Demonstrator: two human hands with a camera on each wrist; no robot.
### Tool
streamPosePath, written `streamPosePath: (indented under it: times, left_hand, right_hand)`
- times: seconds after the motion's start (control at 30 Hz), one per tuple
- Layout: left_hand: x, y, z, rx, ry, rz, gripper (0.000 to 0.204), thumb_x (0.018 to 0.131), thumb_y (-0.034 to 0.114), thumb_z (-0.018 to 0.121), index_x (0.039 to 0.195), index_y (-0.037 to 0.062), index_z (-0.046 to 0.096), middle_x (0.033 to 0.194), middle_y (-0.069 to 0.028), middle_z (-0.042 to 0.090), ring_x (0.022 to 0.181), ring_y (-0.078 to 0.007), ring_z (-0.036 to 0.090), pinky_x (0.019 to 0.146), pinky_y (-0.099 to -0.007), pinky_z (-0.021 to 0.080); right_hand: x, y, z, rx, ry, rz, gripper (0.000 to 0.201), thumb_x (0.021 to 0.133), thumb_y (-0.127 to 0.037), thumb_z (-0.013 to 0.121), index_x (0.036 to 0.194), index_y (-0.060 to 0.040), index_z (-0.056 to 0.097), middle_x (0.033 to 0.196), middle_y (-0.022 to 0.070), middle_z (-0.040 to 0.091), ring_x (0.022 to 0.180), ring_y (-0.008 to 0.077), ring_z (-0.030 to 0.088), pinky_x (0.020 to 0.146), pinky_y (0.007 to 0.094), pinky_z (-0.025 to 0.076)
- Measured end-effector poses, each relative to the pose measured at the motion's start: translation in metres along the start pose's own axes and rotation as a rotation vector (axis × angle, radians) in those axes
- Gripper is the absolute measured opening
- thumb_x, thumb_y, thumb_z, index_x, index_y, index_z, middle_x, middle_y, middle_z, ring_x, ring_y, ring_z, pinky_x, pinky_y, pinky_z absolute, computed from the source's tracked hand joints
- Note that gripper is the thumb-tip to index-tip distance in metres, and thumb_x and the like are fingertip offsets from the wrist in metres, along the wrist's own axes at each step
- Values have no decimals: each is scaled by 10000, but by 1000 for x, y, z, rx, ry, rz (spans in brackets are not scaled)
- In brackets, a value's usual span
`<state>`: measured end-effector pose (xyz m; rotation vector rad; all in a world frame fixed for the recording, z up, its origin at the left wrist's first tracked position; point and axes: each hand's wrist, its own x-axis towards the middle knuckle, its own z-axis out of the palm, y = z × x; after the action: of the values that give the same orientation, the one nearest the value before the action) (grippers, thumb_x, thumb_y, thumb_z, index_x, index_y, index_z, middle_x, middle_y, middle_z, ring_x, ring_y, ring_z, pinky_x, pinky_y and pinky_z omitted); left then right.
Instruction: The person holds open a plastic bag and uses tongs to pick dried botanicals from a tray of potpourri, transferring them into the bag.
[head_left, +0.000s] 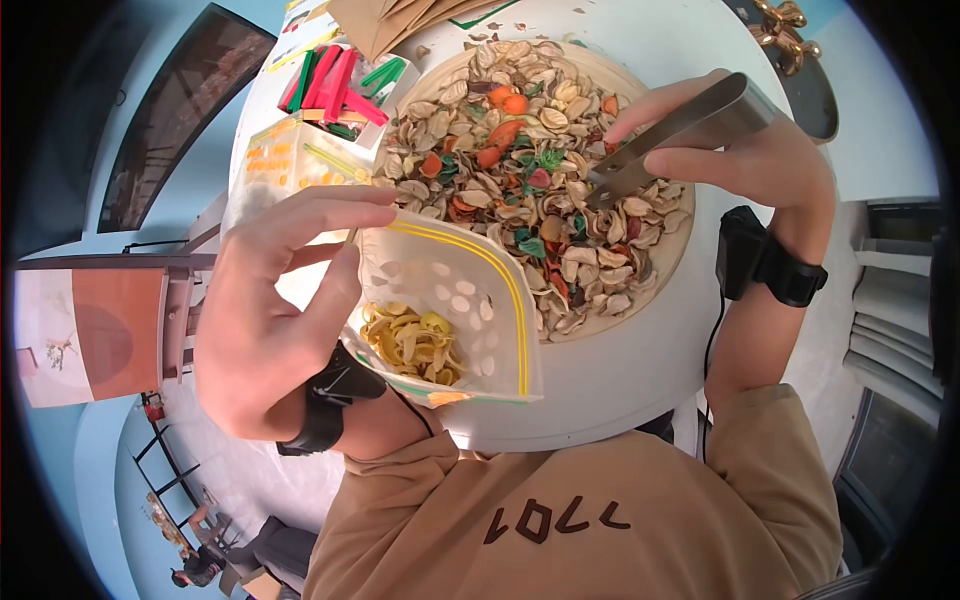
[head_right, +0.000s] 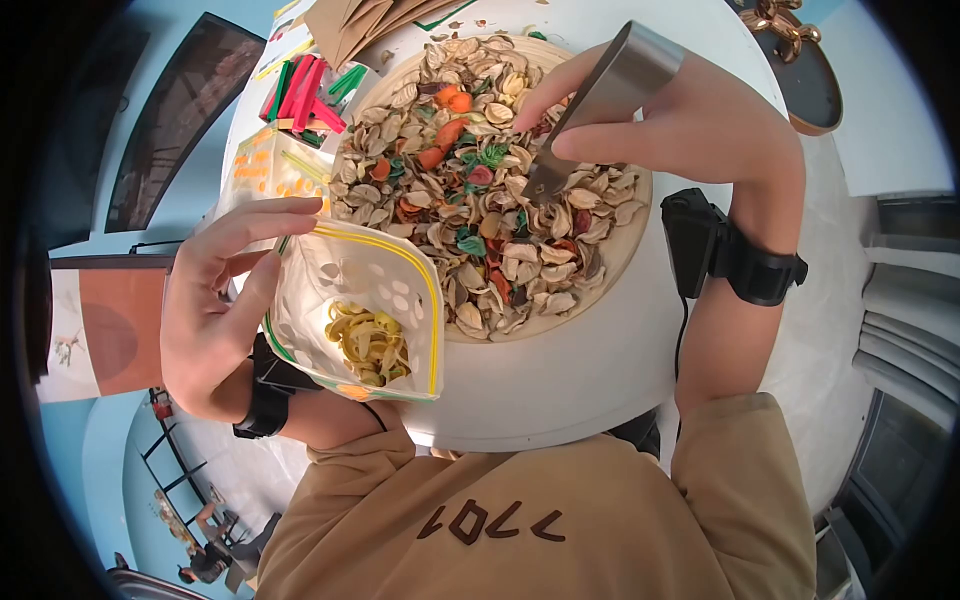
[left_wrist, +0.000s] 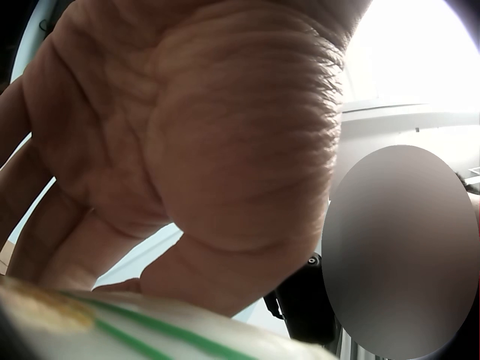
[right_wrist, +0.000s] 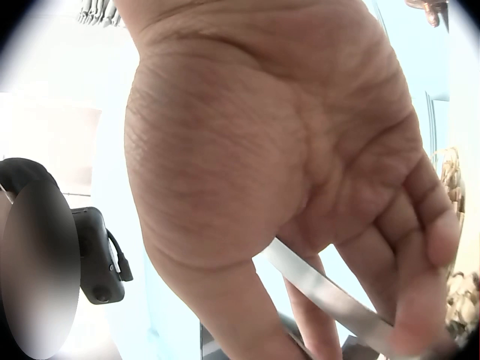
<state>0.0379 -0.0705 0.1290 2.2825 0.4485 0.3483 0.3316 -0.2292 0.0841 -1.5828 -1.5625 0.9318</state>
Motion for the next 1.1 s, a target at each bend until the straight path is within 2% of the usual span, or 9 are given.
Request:
streamPosePath:
  times: [0.37,0.43,0.5,0.63,0.7,0.77,0.83,0.9,1.1]
  left_hand:
    - [-3,4,3,27,73,-6,248,791,-96,516,1022,-38,582,1053,-165,638,945,-237,630,785,-333,534]
    - [-1,5,0,22,43,-18,252,792,-96,518,1032,-41,572,1053,-169,637,946,-239,630,785,-336,535]
    - [-2,4,-2,19,14,-30,257,793,-96,521,1041,-44,563,1052,-173,636,946,-242,630,785,-340,536]
    - [-5,-3,-1,2,48,33,260,797,-101,523,1050,-49,550,1057,-188,628,948,-255,630,788,-343,539]
    - [-4,0,-2,2,56,41,257,797,-102,523,1047,-52,550,1058,-192,626,948,-258,631,790,-343,540]
    - [-1,12,-3,9,-9,-146,301,782,-56,469,1036,-23,627,1123,-150,625,1049,-210,596,891,-306,453]
    - [-1,12,-3,3,-11,-153,299,781,-60,468,1032,-23,628,1121,-152,626,1048,-211,597,895,-309,453]
    - [0,12,-3,-4,-15,-158,298,781,-63,467,1027,-23,630,1119,-153,626,1047,-212,598,898,-312,454]
    - [0,11,-2,14,-5,-140,291,782,-65,471,1022,-25,632,1117,-158,626,1050,-215,598,906,-317,452]
  right_hand:
    - [8,-7,7,-55,-68,56,223,771,-4,655,993,-8,666,990,82,684,963,177,623,859,295,481]
    - [9,-6,8,-72,-60,49,217,772,-11,656,989,-8,668,985,81,685,957,177,624,858,294,481]
    - [10,-1,7,-81,-39,-48,208,770,-18,660,976,-4,670,977,78,685,935,175,627,844,290,485]
    - [5,0,6,27,-4,-44,215,763,-8,662,978,-1,666,976,88,684,918,179,630,825,297,491]
    - [4,2,6,42,35,-106,226,754,-3,664,980,3,662,974,97,681,897,179,630,798,299,495]
    - [1,-3,5,52,51,-83,225,751,4,662,977,5,661,972,100,679,902,178,629,792,297,493]
    - [0,-5,2,61,66,-60,225,749,10,660,974,7,659,970,103,677,907,177,627,786,295,492]
    - [-1,-4,-1,15,38,-158,188,800,-58,639,983,-29,671,975,52,676,909,152,625,808,280,491]
    - [-1,0,2,4,40,-147,187,809,-74,649,988,-25,664,983,53,674,919,152,621,823,282,487]
